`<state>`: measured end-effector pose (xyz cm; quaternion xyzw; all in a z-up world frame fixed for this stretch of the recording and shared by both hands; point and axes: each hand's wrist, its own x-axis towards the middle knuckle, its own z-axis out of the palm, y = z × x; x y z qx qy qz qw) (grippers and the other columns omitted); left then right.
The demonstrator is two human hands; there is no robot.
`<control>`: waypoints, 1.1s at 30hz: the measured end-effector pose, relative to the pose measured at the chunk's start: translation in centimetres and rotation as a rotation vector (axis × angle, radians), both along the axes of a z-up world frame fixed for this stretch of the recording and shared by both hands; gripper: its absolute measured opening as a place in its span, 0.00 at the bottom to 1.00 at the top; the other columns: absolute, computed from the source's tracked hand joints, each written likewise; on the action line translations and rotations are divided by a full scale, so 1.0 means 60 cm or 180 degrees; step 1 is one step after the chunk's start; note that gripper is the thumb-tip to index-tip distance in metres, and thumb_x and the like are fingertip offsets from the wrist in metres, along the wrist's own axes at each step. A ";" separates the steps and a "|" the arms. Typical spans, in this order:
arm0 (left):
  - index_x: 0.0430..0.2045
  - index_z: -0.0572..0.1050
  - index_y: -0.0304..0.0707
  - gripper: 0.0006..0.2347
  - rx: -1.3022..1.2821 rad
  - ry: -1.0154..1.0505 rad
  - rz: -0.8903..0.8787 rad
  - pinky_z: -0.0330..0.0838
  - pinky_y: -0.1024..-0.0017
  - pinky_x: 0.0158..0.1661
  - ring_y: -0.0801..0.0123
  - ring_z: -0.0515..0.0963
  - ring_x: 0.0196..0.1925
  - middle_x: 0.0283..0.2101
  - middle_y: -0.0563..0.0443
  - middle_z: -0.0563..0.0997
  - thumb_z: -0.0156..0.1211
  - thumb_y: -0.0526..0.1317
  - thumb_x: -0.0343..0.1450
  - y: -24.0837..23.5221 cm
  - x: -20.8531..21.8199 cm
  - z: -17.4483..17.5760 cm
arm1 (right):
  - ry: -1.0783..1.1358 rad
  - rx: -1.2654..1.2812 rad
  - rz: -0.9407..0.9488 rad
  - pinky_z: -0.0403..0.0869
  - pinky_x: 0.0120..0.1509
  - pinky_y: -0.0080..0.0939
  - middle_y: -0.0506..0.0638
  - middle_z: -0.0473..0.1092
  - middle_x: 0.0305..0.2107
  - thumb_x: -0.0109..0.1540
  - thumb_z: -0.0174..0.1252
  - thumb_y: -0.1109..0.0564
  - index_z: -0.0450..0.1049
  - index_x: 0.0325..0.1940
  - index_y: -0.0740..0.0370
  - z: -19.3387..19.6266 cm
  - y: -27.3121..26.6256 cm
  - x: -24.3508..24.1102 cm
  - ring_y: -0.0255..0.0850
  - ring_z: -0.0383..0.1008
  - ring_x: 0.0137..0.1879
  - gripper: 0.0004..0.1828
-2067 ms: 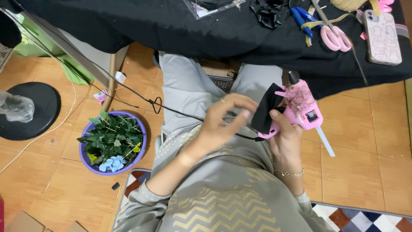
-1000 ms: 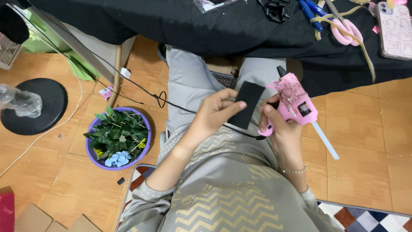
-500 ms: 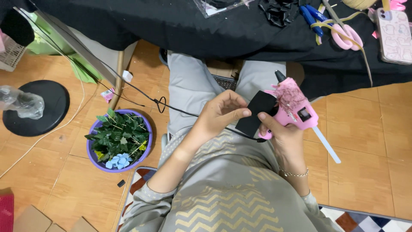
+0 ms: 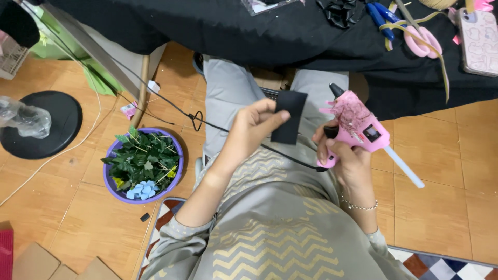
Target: Applying hot glue to a small piece of fabric and attaching it to a craft project
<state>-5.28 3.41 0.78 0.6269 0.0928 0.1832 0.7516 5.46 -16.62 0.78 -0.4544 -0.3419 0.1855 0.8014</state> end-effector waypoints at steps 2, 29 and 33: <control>0.36 0.79 0.43 0.03 0.0042 -0.0087 0.0125 0.75 0.84 0.38 0.85 0.78 0.33 0.28 0.57 0.84 0.64 0.39 0.73 -0.002 -0.015 0.037 | -0.0033 -0.0071 0.0081 0.69 0.18 0.36 0.70 0.69 0.27 0.58 0.53 0.71 0.65 0.45 0.75 0.005 -0.001 -0.012 0.40 0.68 0.15 0.12; 0.33 0.83 0.48 0.04 0.1434 -0.0244 0.0996 0.75 0.73 0.44 0.71 0.85 0.36 0.27 0.58 0.86 0.62 0.41 0.74 -0.024 -0.042 0.085 | -0.0521 -0.1766 -0.0897 0.70 0.14 0.32 0.58 0.66 0.11 0.49 0.56 0.67 0.73 0.26 0.64 0.045 0.015 -0.057 0.38 0.70 0.14 0.03; 0.33 0.83 0.49 0.04 0.1521 -0.0222 0.1035 0.74 0.71 0.44 0.67 0.84 0.35 0.26 0.58 0.86 0.62 0.41 0.73 -0.024 -0.041 0.084 | -0.0435 -0.1811 -0.0880 0.70 0.15 0.32 0.59 0.67 0.12 0.50 0.55 0.66 0.73 0.26 0.63 0.032 0.012 -0.056 0.37 0.69 0.13 0.03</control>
